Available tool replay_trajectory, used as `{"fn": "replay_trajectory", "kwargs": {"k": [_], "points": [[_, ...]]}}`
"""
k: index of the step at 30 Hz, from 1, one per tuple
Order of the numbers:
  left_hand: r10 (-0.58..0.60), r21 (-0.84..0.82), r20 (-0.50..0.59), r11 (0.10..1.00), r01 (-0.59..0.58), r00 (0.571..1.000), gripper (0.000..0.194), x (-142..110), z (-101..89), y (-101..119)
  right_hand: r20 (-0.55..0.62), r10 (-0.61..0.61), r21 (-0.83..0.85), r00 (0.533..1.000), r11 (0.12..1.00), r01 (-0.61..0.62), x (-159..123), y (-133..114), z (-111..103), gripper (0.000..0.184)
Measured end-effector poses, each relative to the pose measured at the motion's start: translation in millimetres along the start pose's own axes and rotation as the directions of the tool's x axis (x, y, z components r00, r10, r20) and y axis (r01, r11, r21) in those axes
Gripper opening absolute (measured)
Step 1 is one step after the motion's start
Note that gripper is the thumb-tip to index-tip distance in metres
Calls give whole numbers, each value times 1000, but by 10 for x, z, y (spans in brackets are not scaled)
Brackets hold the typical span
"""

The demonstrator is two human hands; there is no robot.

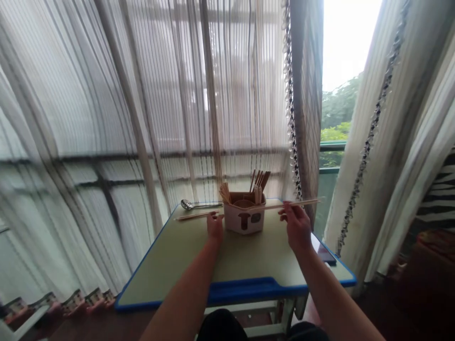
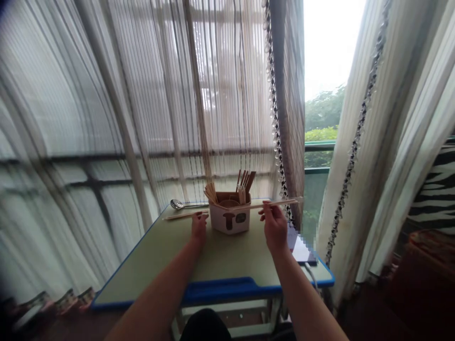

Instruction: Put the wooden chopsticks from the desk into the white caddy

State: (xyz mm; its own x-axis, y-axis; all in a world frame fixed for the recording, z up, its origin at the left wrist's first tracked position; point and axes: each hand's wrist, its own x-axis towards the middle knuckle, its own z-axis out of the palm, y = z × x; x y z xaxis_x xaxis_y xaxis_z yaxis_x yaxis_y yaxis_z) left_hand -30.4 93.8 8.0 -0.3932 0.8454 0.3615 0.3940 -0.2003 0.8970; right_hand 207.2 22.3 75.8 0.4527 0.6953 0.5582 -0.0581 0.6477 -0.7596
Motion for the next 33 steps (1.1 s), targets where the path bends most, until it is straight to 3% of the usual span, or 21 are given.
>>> {"fn": "replay_trajectory", "kwargs": {"k": [3, 6, 8, 10, 19, 23, 29, 33], "points": [[58, -55, 51, 997, -56, 997, 52, 10, 117, -175, 94, -150, -82, 984, 984, 157, 287, -302, 171, 28], [-10, -98, 80, 995, 18, 997, 54, 37, 146, -288, 270, -320, -202, 908, 903, 379, 510, -455, 457, 27], [-53, -109, 114, 992, 65, 992, 57, 65, 143, -313, 387, -350, -293, 853, 830, 474, 644, -470, 634, 27], [-53, -114, 148, 991, 70, 988, 62, 82, 139, -314, 440, -341, -386, 830, 763, 518, 764, -448, 756, 28], [-57, -122, 162, 990, 77, 985, 70, 59, 129, -280, 406, -335, -592, 850, 612, 524, 983, -279, 844, 24], [-57, -113, 156, 991, 75, 986, 71, 61, 131, -280, 493, -260, -638, 830, 540, 548, 973, -135, 934, 20], [-64, -110, 181, 990, 85, 981, 66, 62, 135, -284, 496, -187, -640, 848, 581, 502, 1094, -204, 1034, 20], [-46, -117, 165, 991, 65, 985, 64, 55, 145, -293, 446, -260, -616, 857, 605, 504, 1235, -307, 974, 19]]}}
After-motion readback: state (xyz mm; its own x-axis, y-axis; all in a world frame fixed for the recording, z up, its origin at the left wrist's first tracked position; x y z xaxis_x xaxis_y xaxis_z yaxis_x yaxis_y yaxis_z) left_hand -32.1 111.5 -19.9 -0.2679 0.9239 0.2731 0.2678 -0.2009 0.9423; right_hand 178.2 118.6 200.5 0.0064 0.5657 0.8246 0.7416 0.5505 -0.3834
